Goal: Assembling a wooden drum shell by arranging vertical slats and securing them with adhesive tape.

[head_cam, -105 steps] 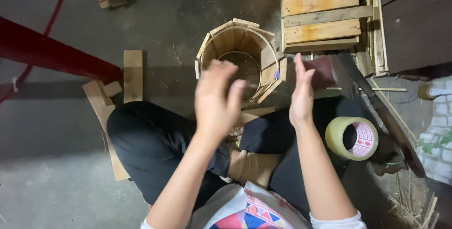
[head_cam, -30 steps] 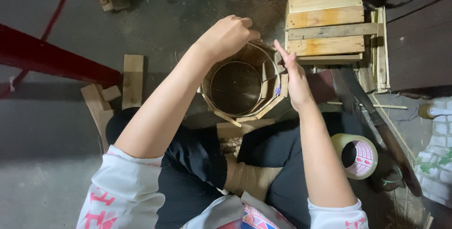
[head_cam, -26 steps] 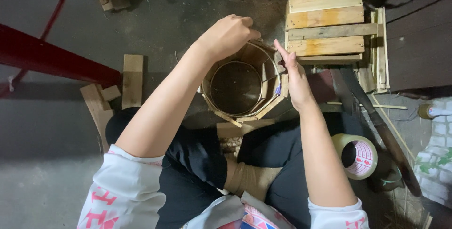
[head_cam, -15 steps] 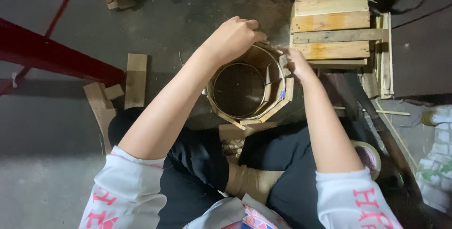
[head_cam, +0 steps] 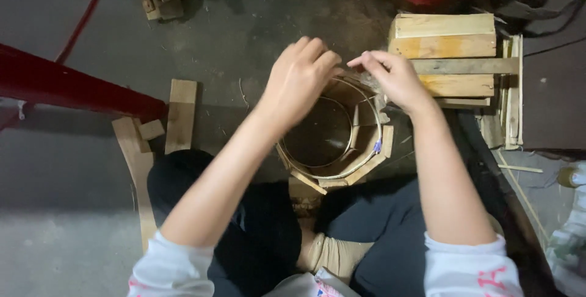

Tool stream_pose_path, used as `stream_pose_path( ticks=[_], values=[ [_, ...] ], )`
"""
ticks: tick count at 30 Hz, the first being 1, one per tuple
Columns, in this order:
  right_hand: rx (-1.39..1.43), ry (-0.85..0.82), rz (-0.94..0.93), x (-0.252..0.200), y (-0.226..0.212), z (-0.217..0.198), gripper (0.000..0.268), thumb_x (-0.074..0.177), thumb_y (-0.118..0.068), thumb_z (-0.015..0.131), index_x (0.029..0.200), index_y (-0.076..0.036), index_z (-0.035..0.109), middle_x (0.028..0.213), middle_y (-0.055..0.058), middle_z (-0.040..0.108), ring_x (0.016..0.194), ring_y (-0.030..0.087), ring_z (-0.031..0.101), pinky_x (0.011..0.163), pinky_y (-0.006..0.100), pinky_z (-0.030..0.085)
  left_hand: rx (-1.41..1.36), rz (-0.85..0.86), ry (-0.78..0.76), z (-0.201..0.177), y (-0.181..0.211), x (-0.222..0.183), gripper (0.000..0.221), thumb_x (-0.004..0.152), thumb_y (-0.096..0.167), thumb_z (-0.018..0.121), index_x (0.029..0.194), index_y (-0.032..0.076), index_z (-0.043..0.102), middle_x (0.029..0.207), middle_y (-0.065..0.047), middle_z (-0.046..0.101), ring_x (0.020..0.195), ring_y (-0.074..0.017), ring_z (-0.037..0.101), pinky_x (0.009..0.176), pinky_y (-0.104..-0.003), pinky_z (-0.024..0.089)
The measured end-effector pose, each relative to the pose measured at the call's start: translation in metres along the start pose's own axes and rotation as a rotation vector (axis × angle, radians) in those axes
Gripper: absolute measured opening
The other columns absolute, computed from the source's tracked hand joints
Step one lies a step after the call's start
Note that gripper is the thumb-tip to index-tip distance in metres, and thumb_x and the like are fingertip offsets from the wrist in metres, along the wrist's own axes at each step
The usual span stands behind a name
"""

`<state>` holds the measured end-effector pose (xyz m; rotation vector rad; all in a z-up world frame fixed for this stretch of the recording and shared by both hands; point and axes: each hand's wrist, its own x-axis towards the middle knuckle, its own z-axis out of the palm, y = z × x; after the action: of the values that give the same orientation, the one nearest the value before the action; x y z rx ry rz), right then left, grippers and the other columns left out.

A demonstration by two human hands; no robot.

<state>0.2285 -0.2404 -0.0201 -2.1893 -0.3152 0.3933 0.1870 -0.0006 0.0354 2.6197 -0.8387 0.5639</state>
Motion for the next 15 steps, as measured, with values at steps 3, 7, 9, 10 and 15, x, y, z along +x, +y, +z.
stream_pose_path(
  ticks=[3, 7, 9, 10, 15],
  values=[
    [-0.283, -0.022, -0.188, 0.004, -0.035, -0.01, 0.023, 0.103, -0.051, 0.066, 0.109, -0.032, 0.077, 0.099, -0.011, 0.072, 0.103, 0.014, 0.07, 0.088, 0.034, 0.054, 0.006, -0.159, 0.066, 0.002, 0.047, -0.027, 0.018, 0.089, 0.028, 0.077, 0.084, 0.017, 0.064, 0.078, 0.001, 0.055, 0.075, -0.0215, 0.062, 0.063, -0.034, 0.05],
    [-0.523, -0.114, -0.214, -0.001, -0.088, -0.01, 0.013, 0.102, -0.03, 0.067, 0.106, -0.02, 0.076, 0.096, 0.005, 0.075, 0.098, 0.031, 0.071, 0.084, 0.045, 0.056, 0.043, -0.269, -0.227, 0.096, 0.089, -0.077, 0.011, 0.077, 0.022, 0.07, 0.069, 0.016, 0.066, 0.068, -0.002, 0.058, 0.063, -0.0225, 0.062, 0.05, -0.036, 0.046],
    [-0.553, -0.129, -0.194, -0.001, -0.094, -0.008, 0.015, 0.103, -0.032, 0.065, 0.108, -0.021, 0.075, 0.098, 0.005, 0.075, 0.099, 0.031, 0.071, 0.085, 0.046, 0.056, 0.005, -0.312, -0.511, 0.139, 0.092, -0.072, 0.012, 0.081, 0.021, 0.065, 0.076, 0.014, 0.072, 0.073, -0.008, 0.064, 0.071, -0.0287, 0.066, 0.057, -0.041, 0.049],
    [-0.581, -0.14, -0.171, 0.0, -0.097, -0.008, 0.017, 0.104, -0.033, 0.064, 0.111, -0.022, 0.075, 0.1, 0.004, 0.075, 0.1, 0.031, 0.071, 0.085, 0.047, 0.056, -0.036, -0.345, -0.795, 0.161, 0.093, -0.069, 0.021, 0.084, 0.021, 0.059, 0.083, 0.011, 0.078, 0.079, -0.014, 0.069, 0.078, -0.0348, 0.071, 0.064, -0.047, 0.052],
    [-0.611, -0.117, -0.229, 0.004, -0.082, 0.003, 0.019, 0.106, -0.032, 0.06, 0.114, -0.02, 0.072, 0.101, 0.004, 0.073, 0.1, 0.031, 0.071, 0.082, 0.046, 0.058, -0.039, -0.472, -1.097, 0.258, 0.07, -0.066, 0.031, 0.091, 0.026, 0.056, 0.104, 0.009, 0.079, 0.099, -0.016, 0.073, 0.096, -0.0361, 0.071, 0.075, -0.052, 0.054]
  ],
)
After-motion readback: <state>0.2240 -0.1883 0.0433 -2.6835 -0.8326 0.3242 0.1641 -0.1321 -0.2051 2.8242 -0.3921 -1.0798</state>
